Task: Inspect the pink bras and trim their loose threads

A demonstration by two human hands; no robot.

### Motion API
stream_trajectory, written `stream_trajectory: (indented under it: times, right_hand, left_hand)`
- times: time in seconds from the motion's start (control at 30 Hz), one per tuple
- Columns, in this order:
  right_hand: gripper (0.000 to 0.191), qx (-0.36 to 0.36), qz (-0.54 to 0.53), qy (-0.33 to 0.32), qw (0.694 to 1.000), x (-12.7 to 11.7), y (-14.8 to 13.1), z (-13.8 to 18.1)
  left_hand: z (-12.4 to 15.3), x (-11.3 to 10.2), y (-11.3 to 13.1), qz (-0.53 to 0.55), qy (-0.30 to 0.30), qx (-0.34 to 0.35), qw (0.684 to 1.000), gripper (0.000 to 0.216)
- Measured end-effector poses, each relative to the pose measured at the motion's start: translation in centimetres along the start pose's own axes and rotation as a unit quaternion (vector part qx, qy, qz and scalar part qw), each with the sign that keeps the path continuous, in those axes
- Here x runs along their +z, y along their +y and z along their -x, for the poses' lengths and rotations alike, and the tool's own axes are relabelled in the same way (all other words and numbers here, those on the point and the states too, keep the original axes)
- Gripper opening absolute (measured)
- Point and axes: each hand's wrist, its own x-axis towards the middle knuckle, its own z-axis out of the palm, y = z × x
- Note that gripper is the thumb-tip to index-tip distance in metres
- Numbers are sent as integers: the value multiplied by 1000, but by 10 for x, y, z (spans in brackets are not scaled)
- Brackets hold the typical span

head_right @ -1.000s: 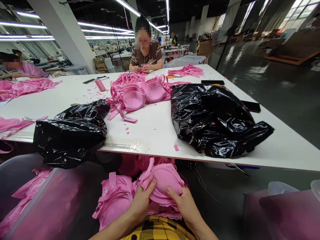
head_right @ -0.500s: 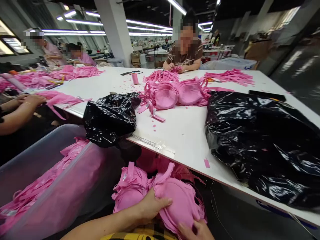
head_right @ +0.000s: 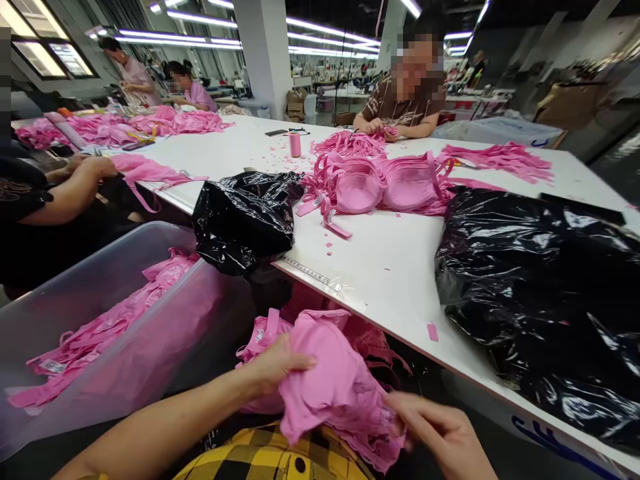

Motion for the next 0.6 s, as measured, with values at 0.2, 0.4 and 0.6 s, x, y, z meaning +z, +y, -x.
stream_trajectory:
  times: [0.2, 0.4, 0.6]
  right_hand:
    - [27, -66, 227, 221, 946, 22, 13, -75]
    - [33, -160, 230, 225, 933, 23, 9, -80]
    - [41, -242, 370, 191, 876, -8, 65, 17]
  left_hand:
    - [22, -26, 33, -245, -109, -56, 962, 21]
    - [45, -63, 85, -508, -142, 70, 847, 28]
    - [43, -94, 69, -563, -139, 45, 814, 38]
